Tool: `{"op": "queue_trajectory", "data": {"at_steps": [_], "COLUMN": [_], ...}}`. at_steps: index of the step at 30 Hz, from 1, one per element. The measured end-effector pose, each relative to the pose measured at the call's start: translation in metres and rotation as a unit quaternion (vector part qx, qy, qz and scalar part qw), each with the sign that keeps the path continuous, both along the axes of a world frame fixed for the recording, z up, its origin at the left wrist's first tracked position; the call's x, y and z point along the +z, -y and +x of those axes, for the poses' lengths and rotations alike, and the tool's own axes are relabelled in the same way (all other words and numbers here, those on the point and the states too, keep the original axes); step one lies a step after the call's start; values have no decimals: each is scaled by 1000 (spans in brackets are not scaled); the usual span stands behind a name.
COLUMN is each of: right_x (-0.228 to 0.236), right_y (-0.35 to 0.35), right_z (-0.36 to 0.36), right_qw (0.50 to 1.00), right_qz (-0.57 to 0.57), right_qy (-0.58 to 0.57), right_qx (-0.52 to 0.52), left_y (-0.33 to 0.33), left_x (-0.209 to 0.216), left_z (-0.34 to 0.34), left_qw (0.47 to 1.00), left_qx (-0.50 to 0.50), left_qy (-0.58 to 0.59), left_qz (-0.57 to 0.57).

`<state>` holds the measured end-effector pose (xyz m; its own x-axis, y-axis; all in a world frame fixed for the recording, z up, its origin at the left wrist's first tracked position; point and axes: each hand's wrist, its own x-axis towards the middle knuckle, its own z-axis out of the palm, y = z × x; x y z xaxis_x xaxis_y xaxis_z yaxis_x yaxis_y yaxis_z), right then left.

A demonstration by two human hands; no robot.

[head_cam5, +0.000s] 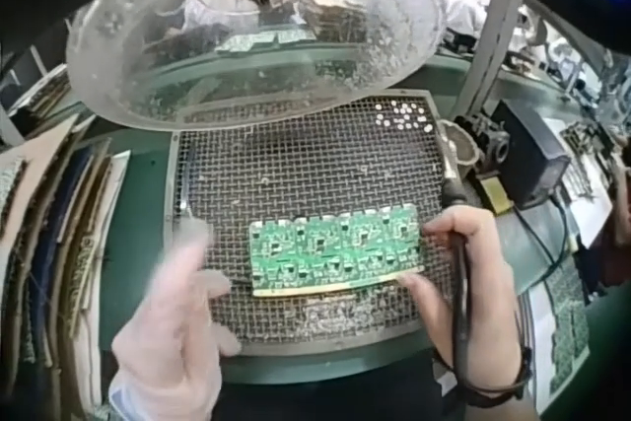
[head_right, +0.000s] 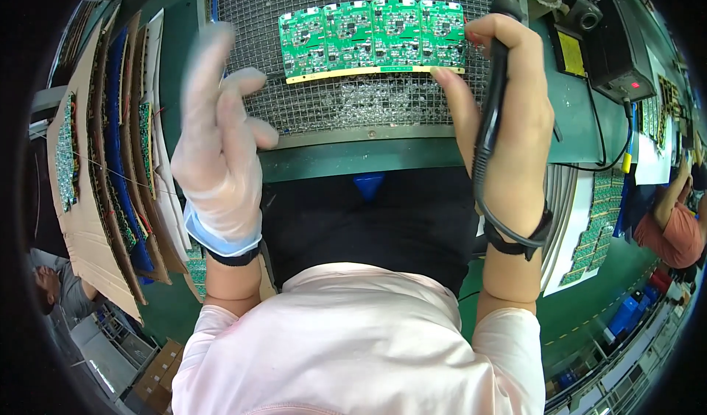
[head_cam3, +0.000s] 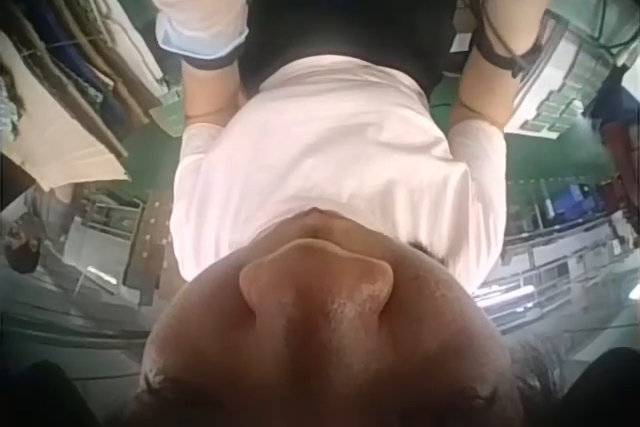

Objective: The person picks up a circuit board, places it on a metal grate, and solders components onto it using a soldering iron and wire. They then turn the board over to inspect it before placing it onto a stack of cardboard.

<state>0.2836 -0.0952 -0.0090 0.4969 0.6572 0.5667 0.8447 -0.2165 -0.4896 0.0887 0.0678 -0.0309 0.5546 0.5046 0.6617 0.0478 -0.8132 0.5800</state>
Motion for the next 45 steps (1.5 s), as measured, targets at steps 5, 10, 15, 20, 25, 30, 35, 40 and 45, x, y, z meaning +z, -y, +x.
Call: {"op": "queue_trajectory", "data": {"at_steps": [5, 10, 15, 20, 25, 30, 35, 40, 45], "right_x": [-1, 1, 9, 13, 14, 8, 9, 8, 13], "right_y": [-6, -2, 13, 26, 31, 41, 39, 38, 40], "right_z": [4, 4, -7, -18, -23, -20, -21, -22, -28], "right_qw": [1000, 996, 928, 885, 858, 872, 870, 870, 868], "right_qz": [12, 24, 149, 209, 249, 216, 236, 245, 235], "right_qy": [-15, -85, -326, -395, -426, -413, -403, -400, -418], "right_qx": [10, 27, 102, 130, 145, 149, 158, 154, 131], "left_y": [2, 3, 18, 31, 36, 37, 39, 39, 43], "left_x": [14, 20, 45, 56, 57, 54, 55, 54, 55], "left_z": [6, 14, 1, -8, -12, -11, -10, -11, -10], "left_qw": [987, 988, 973, 969, 967, 968, 973, 977, 976], "left_qx": [50, -1, -34, -61, -72, -91, -78, -72, -65], "left_qy": [-154, -84, -18, 16, 31, 47, 40, 33, 35], "left_qz": [-25, -129, -230, -240, -243, -227, -214, -199, -204]}}
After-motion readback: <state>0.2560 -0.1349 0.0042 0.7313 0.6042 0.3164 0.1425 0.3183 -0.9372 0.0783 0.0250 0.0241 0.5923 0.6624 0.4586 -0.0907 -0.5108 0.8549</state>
